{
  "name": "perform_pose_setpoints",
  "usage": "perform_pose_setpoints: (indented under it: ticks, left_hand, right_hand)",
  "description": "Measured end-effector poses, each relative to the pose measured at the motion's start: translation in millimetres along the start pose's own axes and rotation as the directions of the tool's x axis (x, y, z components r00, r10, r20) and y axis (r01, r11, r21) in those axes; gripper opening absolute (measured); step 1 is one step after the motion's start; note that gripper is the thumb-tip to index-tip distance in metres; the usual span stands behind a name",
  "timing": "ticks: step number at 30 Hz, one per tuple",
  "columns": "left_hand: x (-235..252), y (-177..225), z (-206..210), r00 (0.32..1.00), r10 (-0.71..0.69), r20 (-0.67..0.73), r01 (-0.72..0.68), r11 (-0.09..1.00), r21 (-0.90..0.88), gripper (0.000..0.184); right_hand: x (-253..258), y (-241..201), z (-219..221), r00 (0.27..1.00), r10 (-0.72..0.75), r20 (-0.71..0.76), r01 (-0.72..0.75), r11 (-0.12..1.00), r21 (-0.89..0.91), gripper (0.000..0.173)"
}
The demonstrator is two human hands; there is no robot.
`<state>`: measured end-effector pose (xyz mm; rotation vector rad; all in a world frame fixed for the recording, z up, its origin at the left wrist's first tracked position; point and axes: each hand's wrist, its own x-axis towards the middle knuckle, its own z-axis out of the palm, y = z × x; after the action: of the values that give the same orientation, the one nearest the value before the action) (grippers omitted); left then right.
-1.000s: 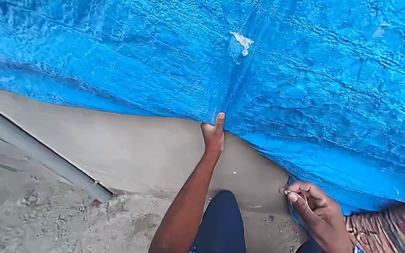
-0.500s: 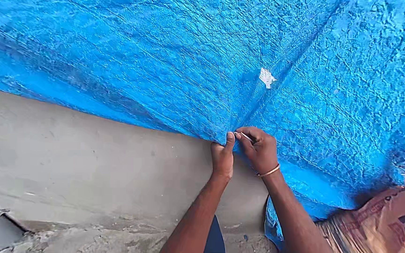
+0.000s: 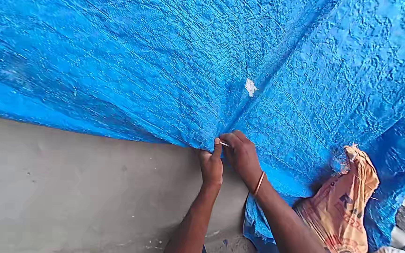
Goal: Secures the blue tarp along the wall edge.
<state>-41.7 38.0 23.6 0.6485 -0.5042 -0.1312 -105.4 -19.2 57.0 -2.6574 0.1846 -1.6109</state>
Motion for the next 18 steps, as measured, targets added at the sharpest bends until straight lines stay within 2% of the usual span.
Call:
perform_pose_setpoints:
  ticks: [7,11,16,18]
  left_hand:
    - [-1.9,-7.0,0.5,0.997,0.061,-0.036,-0.059,0.997,0.052,0.01]
    - [0.4,-12.3,-3.3,0.991,0.131,-0.036,-0.127,0.988,0.084,0.009]
    - [2.0,-13.7,-10.1,0.986,0.168,0.008,-0.167,0.98,0.111,0.01]
    - [0.8,-14.8,-9.5,0.98,0.197,0.011,-0.197,0.971,0.134,0.012]
  right_hand:
    - [-6.4,-8.3,15.2,0.994,0.095,-0.054,-0.102,0.987,-0.127,0.005]
    - [-3.3,-8.0,24.1,0.983,0.133,-0.13,-0.145,0.985,-0.09,0.008]
    - [-2.6,-12.1,11.4,0.975,0.22,0.013,-0.22,0.975,-0.011,0.006]
    - [3.3,-12.6,11.0,0.973,0.232,0.016,-0.231,0.973,-0.028,0.007]
